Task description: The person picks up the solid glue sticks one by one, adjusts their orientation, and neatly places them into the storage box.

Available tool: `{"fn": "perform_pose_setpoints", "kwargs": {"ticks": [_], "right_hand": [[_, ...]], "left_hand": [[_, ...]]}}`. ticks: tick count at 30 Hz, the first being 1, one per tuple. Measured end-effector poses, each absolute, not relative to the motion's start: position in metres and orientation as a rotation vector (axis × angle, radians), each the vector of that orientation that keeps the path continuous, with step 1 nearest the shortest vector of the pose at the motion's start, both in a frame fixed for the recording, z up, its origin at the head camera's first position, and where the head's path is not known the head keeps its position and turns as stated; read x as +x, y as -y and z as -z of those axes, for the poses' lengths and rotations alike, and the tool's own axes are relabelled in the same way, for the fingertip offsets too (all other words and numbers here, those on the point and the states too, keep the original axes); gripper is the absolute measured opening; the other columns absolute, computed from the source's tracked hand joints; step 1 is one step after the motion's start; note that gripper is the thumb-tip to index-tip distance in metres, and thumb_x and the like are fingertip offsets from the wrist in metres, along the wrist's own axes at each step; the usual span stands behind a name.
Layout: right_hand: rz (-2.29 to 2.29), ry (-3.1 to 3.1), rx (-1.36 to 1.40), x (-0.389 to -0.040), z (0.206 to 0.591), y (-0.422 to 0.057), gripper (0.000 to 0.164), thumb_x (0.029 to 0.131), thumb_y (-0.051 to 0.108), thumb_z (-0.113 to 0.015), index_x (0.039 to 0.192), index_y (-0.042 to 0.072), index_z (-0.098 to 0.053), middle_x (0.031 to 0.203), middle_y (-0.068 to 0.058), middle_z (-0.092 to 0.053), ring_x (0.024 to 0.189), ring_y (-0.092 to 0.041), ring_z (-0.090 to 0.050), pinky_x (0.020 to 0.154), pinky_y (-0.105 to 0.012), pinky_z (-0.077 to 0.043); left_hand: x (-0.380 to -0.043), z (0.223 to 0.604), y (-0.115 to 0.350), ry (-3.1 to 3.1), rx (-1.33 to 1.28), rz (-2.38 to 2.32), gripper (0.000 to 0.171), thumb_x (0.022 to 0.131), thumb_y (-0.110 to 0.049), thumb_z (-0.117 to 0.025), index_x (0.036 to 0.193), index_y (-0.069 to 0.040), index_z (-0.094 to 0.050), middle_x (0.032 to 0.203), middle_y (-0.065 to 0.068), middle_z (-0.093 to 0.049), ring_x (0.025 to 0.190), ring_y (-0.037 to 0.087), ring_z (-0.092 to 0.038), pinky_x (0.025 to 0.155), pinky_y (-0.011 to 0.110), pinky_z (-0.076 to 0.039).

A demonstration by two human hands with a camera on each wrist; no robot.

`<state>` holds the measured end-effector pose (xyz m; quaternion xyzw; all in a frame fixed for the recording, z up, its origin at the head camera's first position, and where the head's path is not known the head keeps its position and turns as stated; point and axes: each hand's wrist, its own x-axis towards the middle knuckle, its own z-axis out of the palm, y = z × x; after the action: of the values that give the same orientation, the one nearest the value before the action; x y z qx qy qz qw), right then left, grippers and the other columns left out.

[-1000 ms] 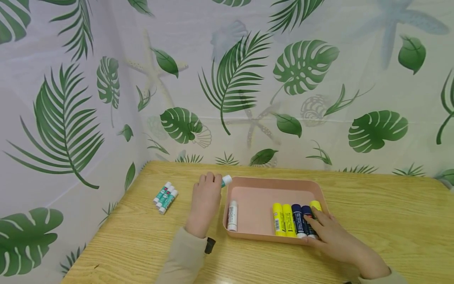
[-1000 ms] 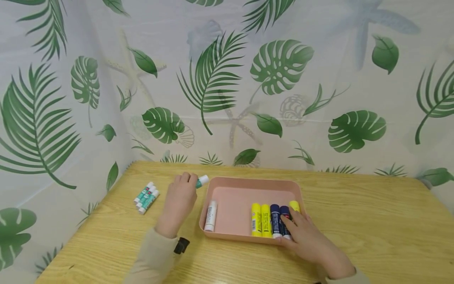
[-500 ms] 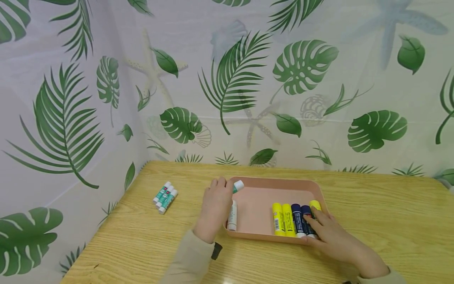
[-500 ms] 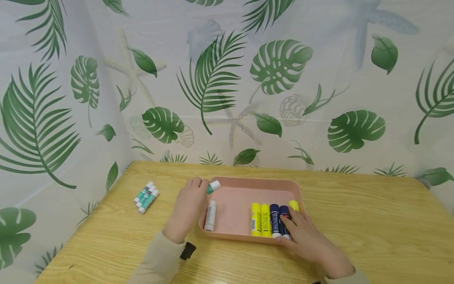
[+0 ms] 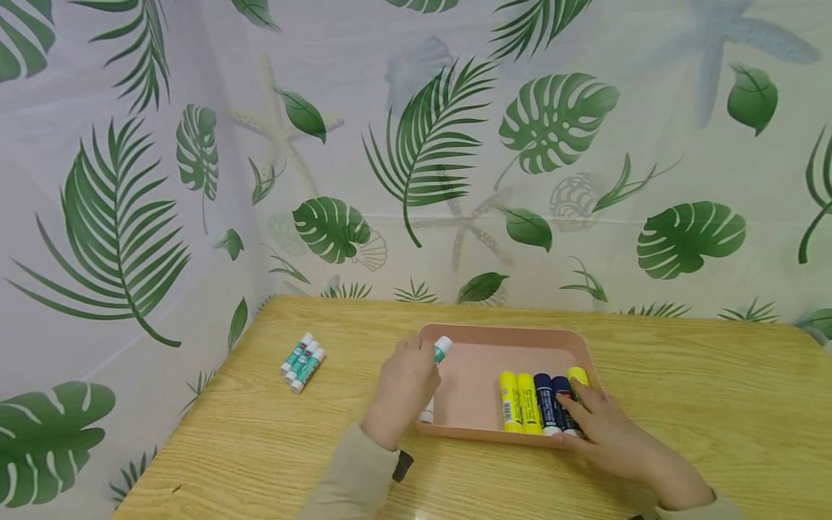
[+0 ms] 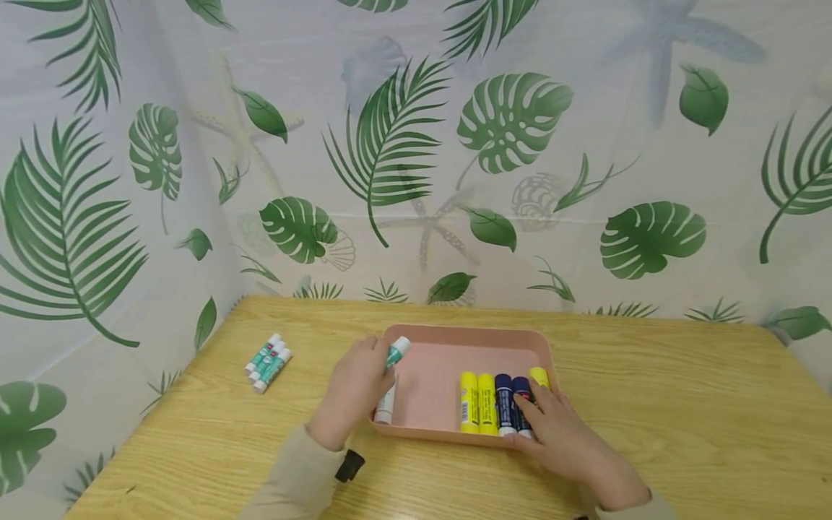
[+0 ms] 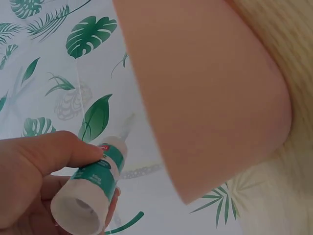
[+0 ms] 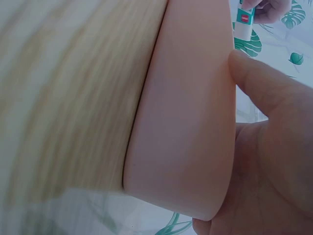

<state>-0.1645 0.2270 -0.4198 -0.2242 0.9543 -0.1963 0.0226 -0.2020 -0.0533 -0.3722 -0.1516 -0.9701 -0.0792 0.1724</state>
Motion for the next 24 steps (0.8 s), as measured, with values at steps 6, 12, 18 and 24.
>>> {"fn": "perform_pose_setpoints", "kwargs": {"ticks": [6, 12, 18, 24], "right_hand": [[0.609, -2.955, -0.709, -0.165, 0.420, -0.228, 0.068, 0.084, 0.048, -0.051, 0.127, -0.004, -0.043, 0.136, -0.031, -0.023, 0.123, -0.047, -0.018, 0.096, -0.059, -0.015], [0.602, -2.955, -0.722, -0.165, 0.421, -0.228, 0.069, 0.084, 0.049, -0.050, 0.127, -0.004, -0.043, 0.136, -0.031, -0.023, 0.123, -0.047, -0.019, 0.096, -0.059, -0.015], [0.611, -2.953, -0.712, -0.164, 0.420, -0.228, 0.069, 0.084, 0.048, -0.051, 0.127, -0.004, -0.043, 0.136, -0.031, -0.023, 0.123, -0.047, -0.017, 0.096, -0.059, -0.014], [0.616, -2.952, -0.707, -0.164, 0.420, -0.228, 0.068, 0.084, 0.048, -0.051, 0.128, -0.004, -0.043, 0.136, -0.031, -0.023, 0.123, -0.047, -0.018, 0.096, -0.059, -0.014]], "left_hand": [[-0.203, 0.378, 0.050, 2.790, -0.442, 0.239, 0.017, 0.075, -0.013, -0.067, 0.084, -0.001, -0.058, 0.071, 0.004, -0.052, 0.060, 0.014, -0.049, 0.046, 0.023, -0.043], [-0.203, 0.384, 0.047, 2.821, -0.456, 0.208, 0.014, 0.075, -0.013, -0.066, 0.075, -0.003, -0.055, 0.064, 0.003, -0.048, 0.055, 0.012, -0.047, 0.042, 0.022, -0.040], [-0.203, 0.387, 0.046, 2.862, -0.456, 0.170, 0.016, 0.076, -0.015, -0.066, 0.071, -0.004, -0.055, 0.060, 0.002, -0.045, 0.051, 0.010, -0.047, 0.040, 0.022, -0.039], [-0.205, 0.389, 0.045, 2.900, -0.466, 0.191, 0.017, 0.078, -0.016, -0.065, 0.068, -0.005, -0.055, 0.059, 0.000, -0.043, 0.048, 0.007, -0.042, 0.038, 0.022, -0.037]]}}
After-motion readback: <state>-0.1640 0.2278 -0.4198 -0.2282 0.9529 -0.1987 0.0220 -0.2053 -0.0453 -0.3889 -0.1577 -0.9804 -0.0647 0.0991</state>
